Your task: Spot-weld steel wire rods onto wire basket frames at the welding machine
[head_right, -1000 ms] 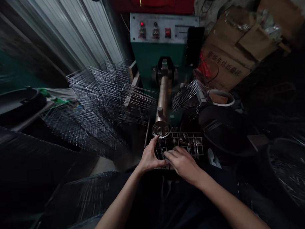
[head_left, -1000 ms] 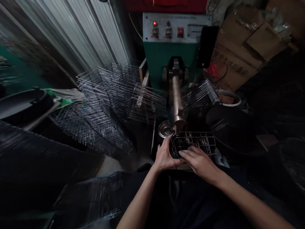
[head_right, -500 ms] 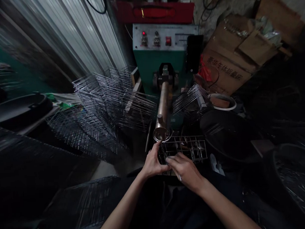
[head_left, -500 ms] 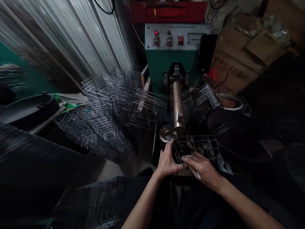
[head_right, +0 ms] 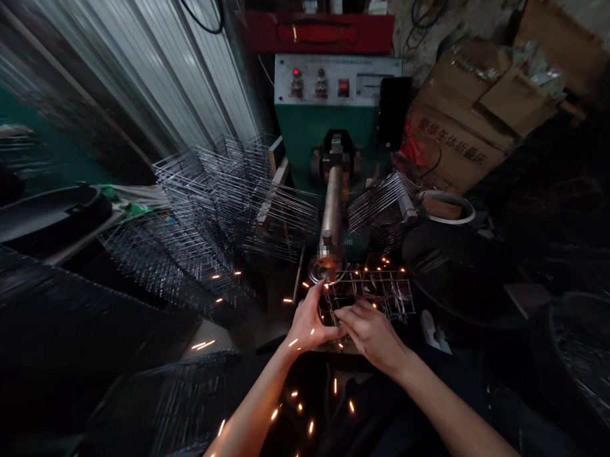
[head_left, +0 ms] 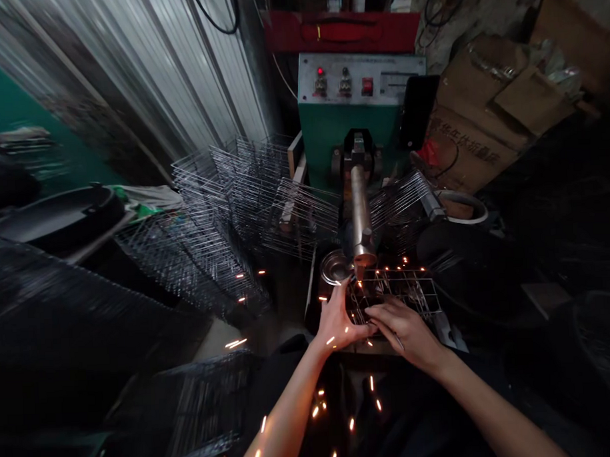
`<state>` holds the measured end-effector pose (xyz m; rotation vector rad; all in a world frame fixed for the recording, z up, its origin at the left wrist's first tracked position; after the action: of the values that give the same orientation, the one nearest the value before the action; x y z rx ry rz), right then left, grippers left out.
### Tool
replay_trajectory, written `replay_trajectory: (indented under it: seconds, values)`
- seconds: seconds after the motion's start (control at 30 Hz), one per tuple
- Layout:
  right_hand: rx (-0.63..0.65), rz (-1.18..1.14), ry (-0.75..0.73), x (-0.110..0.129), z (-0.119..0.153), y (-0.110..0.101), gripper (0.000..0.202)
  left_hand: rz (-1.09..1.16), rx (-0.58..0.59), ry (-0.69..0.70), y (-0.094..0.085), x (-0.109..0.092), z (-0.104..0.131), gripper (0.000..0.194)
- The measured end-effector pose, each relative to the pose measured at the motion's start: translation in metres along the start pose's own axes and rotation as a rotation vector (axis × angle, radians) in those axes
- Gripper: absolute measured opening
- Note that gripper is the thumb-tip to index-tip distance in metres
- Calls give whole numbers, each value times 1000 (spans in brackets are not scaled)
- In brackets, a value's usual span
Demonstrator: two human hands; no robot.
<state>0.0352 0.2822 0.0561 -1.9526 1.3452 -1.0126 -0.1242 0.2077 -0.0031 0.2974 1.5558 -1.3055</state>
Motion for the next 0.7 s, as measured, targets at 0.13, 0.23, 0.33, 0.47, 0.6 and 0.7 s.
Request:
replay_trajectory:
  seconds: [0.13,0.23,0.33,0.47,0.6,0.7]
  values:
    - [-5,-33,96,0,0,0,22,-42,10,38,-7,-5,-4,118]
    - [19,0,93,5,1,3,20,-63,33,63,-12,-6,-7,119]
    - [25,62,86,9,1,6,22,-25,34,51,-12,-2,-8,120]
    - [-35,115,80,0,-2,11,21,74,53,28,-9,4,-17,119]
    - [-101,115,103,-20,-8,17,19,43,0,24,-13,6,-36,118]
    - [-123,99,118,-27,-11,20,17,24,-7,35,-15,6,-43,118]
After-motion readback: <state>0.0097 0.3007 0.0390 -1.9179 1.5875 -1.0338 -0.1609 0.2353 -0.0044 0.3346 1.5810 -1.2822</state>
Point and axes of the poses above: each hand's wrist, its own z-axis away from the middle knuckle, its own y-axis out of the palm, x = y × z, the point moved 3 cm from there along -z, towards the middle knuckle, and after that the axes turned 13 degrees about -y, right-handed, at the moved point
